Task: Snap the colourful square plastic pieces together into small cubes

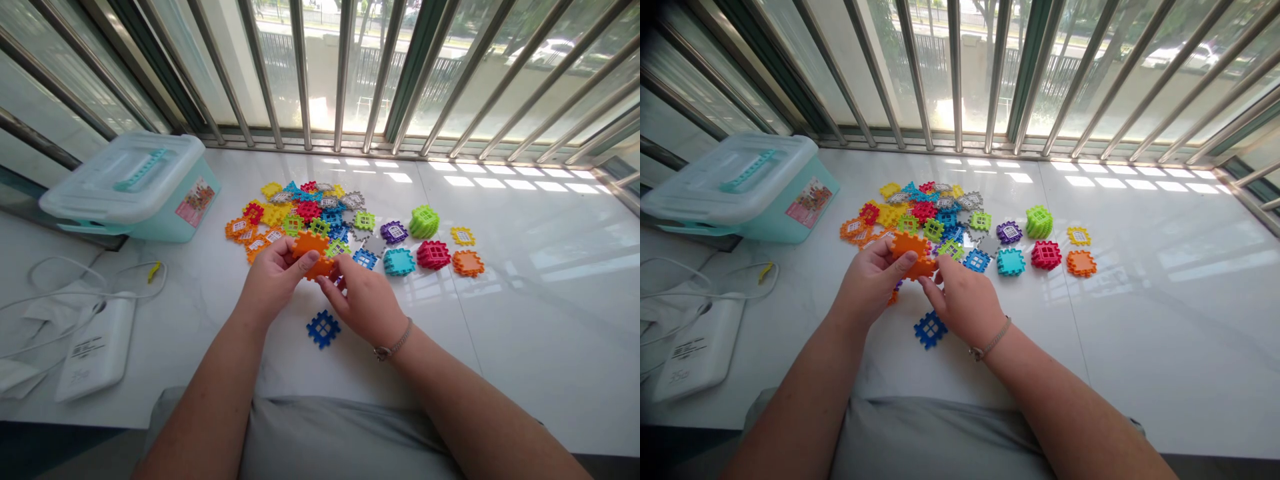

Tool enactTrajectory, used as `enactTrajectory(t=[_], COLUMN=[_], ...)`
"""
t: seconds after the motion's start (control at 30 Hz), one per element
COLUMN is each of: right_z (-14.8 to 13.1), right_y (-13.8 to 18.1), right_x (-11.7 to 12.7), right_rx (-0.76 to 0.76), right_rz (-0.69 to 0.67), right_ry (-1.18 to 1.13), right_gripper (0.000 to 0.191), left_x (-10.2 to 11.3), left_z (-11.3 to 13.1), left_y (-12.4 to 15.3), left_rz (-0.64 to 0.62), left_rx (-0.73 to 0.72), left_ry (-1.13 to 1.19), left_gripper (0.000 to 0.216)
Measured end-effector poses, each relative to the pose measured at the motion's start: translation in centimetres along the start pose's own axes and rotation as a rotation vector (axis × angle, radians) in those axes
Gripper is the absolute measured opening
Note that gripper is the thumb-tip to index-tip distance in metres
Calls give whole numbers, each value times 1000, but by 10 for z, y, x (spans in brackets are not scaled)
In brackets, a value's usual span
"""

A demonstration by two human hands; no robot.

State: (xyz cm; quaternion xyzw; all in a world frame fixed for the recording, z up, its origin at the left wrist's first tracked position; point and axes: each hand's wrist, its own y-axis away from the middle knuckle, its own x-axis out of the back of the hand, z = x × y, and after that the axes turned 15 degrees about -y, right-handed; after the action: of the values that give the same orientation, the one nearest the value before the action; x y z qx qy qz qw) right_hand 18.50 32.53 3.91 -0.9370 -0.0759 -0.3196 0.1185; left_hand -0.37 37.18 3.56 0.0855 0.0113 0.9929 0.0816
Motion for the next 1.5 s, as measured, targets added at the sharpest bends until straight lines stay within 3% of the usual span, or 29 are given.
enactTrajectory(t=[0.53,0.8,1.5], right_z=[0,1,2], right_y=[2,2,2], right_x=[1,1,2], right_rx=[153,180,206], right_rz=[144,102,108], right_ry=[41,137,144], right_gripper=[11,7,6], left_x=[0,-2,-3], left_z=[-7,-9,-8], left_y=[-8,-5,-5], left_rz=[178,25,68], left_rx=[81,120,144], left_ry=[18,-51,-91], left_gripper=[40,36,33])
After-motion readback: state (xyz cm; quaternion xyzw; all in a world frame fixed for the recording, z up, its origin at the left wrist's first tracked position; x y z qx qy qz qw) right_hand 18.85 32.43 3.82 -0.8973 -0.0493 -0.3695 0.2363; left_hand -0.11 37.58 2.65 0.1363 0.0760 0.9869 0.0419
